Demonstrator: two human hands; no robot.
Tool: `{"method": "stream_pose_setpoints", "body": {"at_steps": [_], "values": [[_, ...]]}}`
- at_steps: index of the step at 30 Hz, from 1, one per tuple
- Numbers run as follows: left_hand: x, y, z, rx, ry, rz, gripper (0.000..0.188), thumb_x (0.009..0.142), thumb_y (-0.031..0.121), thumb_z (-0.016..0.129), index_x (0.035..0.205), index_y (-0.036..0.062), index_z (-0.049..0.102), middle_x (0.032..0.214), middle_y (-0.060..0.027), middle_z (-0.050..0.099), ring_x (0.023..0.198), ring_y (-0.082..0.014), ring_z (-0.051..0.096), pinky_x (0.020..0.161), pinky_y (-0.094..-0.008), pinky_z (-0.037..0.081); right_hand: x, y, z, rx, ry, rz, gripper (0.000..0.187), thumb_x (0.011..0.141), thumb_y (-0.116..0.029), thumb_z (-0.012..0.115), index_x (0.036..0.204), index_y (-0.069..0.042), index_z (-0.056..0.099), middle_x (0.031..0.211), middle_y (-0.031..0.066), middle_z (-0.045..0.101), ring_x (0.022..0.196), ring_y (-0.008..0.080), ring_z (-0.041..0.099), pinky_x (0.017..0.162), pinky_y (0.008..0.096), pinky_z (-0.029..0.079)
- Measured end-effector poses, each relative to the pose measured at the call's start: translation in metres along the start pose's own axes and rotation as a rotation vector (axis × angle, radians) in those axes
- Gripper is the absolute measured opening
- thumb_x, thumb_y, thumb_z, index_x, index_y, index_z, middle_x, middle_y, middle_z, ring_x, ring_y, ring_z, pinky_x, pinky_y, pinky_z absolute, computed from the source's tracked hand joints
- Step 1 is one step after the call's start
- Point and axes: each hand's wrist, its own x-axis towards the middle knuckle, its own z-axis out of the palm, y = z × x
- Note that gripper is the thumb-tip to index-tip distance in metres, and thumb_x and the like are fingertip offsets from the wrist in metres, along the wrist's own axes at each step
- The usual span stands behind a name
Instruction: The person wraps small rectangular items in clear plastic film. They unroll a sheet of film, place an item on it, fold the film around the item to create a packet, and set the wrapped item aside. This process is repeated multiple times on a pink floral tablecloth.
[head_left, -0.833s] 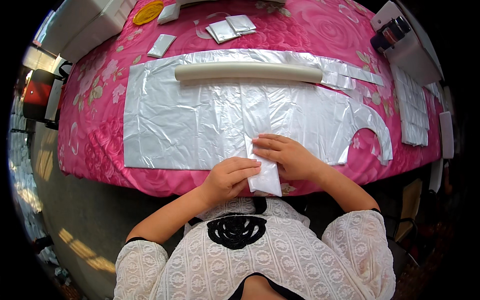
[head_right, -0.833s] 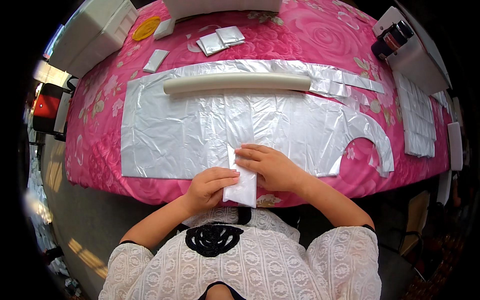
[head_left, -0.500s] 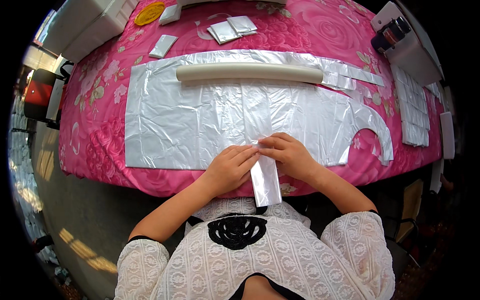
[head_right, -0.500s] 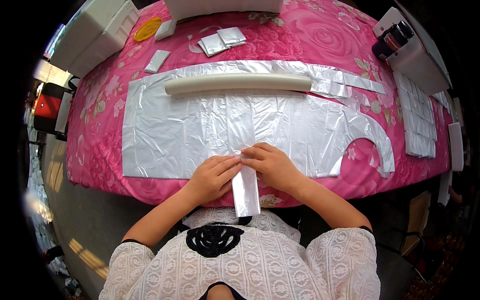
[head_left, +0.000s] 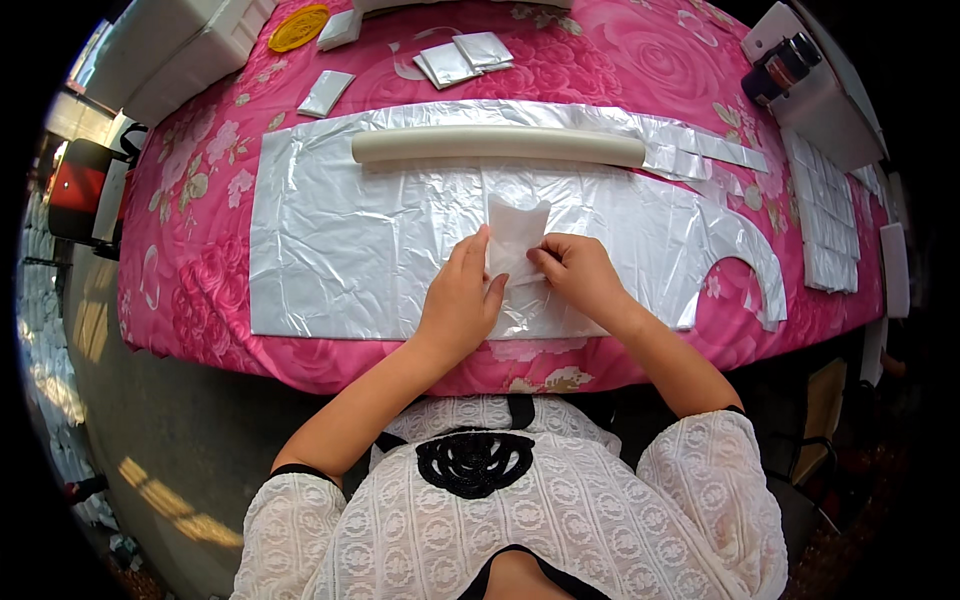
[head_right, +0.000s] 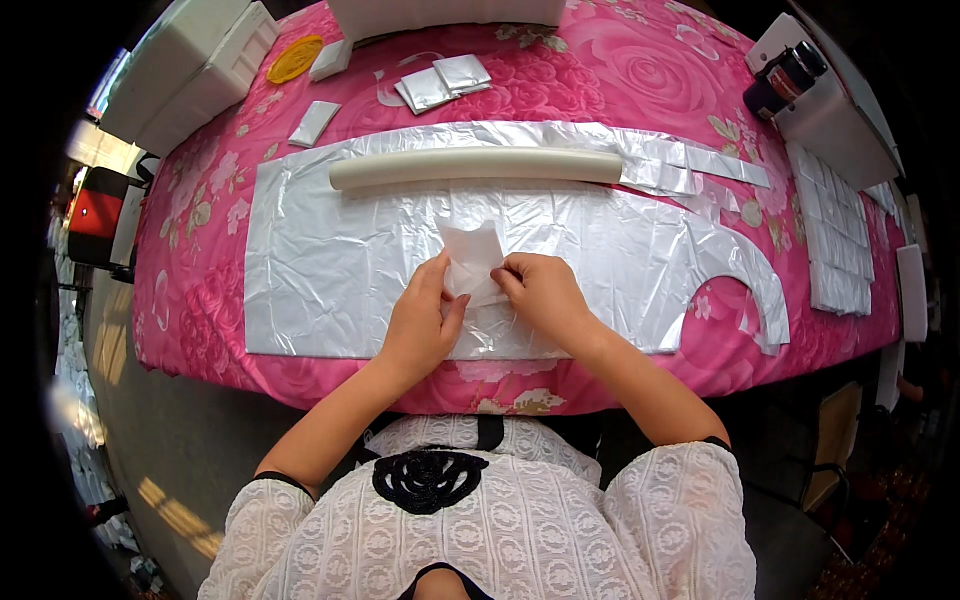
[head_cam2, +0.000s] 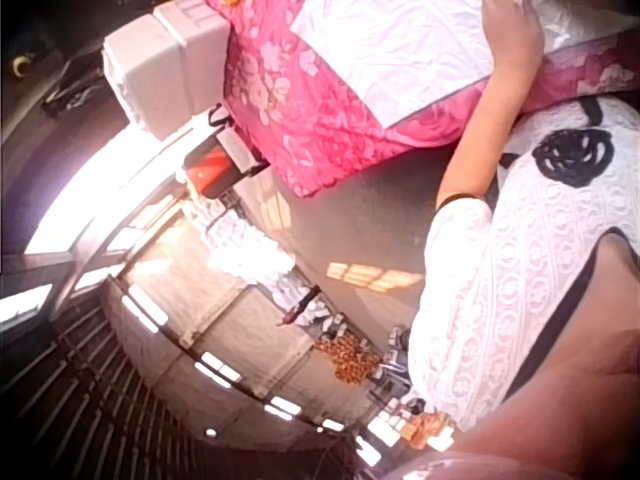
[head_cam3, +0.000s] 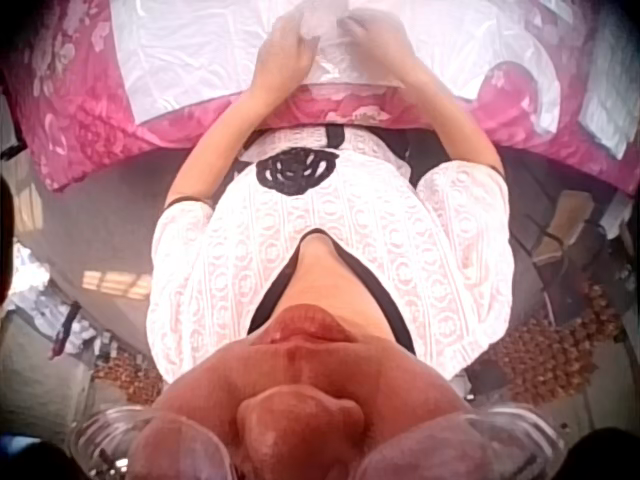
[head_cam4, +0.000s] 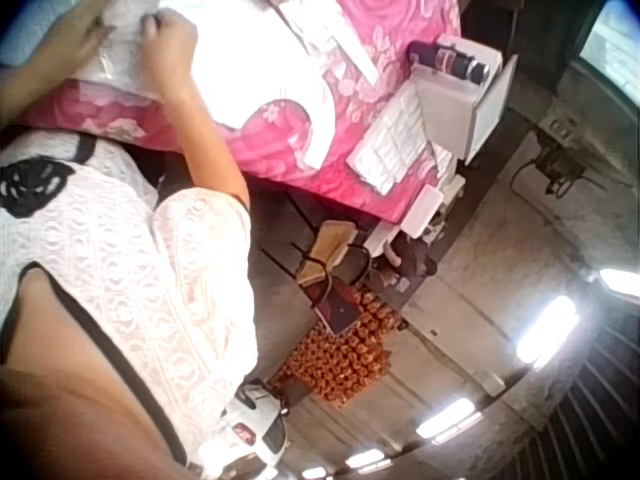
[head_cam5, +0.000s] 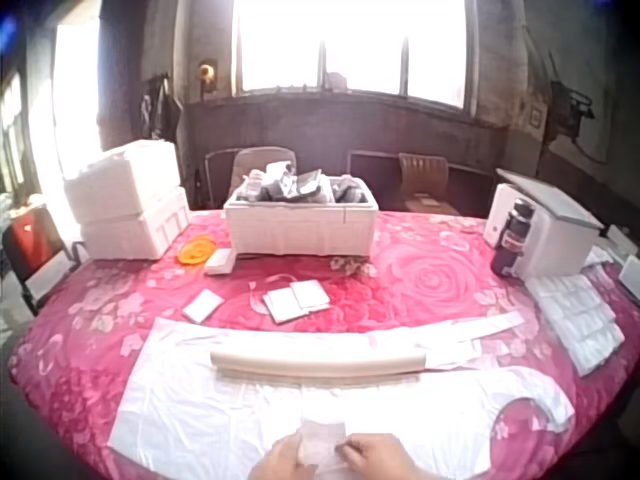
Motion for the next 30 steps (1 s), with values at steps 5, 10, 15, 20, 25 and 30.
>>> {"method": "stream_pose_setpoints", "body": {"at_steps": [5, 10, 15, 20, 25, 30], "values": [[-0.002, -0.018, 0.015, 0.578, -0.046, 0.391, 0.054, 0.08, 0.017, 0.059, 0.127, -0.0053, 0.041, 0.137, -0.019, 0.036, 0.126, -0.0305, 0.035, 0.103, -0.0407, 0.029, 0.004, -0.009, -0.004, -0.005, -0.009, 0.05, 0.018, 0.082, -0.013, 0.059, 0.09, 0.002, 0.058, 0.068, 0.0142, 0.061, 0.059, 0.0239, 0.06, 0.058, 0.0327, 0.047], [-0.007, -0.017, 0.012, 0.454, -0.165, 0.343, 0.058, 0.082, 0.027, 0.057, 0.129, -0.0024, 0.041, 0.139, -0.0162, 0.035, 0.13, -0.0294, 0.032, 0.106, -0.0425, 0.025, -0.007, -0.003, 0.013, -0.357, 0.141, -0.107, 0.04, 0.074, -0.018, 0.069, 0.107, -0.003, 0.053, 0.099, 0.0154, 0.059, 0.081, 0.0266, 0.06, 0.065, 0.0346, 0.048], [-0.007, -0.018, 0.012, 0.481, -0.139, 0.372, 0.055, 0.082, 0.026, 0.057, 0.128, -0.0018, 0.043, 0.136, -0.0159, 0.039, 0.128, -0.0283, 0.035, 0.105, -0.0414, 0.027, -0.005, 0.011, 0.013, -0.59, 0.531, -0.469, 0.057, 0.068, -0.018, 0.072, 0.119, -0.007, 0.049, 0.114, 0.0124, 0.053, 0.099, 0.0254, 0.054, 0.08, 0.0377, 0.046], [-0.001, -0.021, 0.016, 0.532, -0.056, 0.452, 0.043, 0.082, 0.017, 0.056, 0.12, -0.0024, 0.05, 0.127, -0.0157, 0.049, 0.119, -0.0276, 0.046, 0.1, -0.0392, 0.035, -0.001, 0.017, 0.004, -0.669, 0.441, -0.759, 0.047, 0.07, -0.015, 0.069, 0.114, -0.006, 0.055, 0.115, 0.0099, 0.056, 0.106, 0.0254, 0.053, 0.092, 0.0398, 0.042], [0.006, -0.014, 0.015, 0.613, -0.004, 0.52, 0.039, 0.077, 0.009, 0.055, 0.114, -0.0029, 0.054, 0.119, -0.0158, 0.055, 0.109, -0.0267, 0.054, 0.09, -0.0367, 0.042, 0.004, 0.023, 0.003, -0.515, 0.266, -0.714, 0.031, 0.076, -0.01, 0.063, 0.106, -0.004, 0.06, 0.114, 0.0084, 0.059, 0.109, 0.0256, 0.053, 0.093, 0.0375, 0.043], [0.016, -0.015, 0.014, 0.634, 0.006, 0.559, 0.034, 0.074, 0.007, 0.053, 0.106, -0.0023, 0.058, 0.112, -0.0141, 0.059, 0.103, -0.0244, 0.057, 0.083, -0.0334, 0.045, 0.005, 0.024, 0.003, -0.456, 0.257, -0.693, 0.032, 0.076, -0.007, 0.061, 0.107, -0.003, 0.06, 0.116, 0.009, 0.058, 0.111, 0.0271, 0.052, 0.093, 0.0362, 0.043]]}}
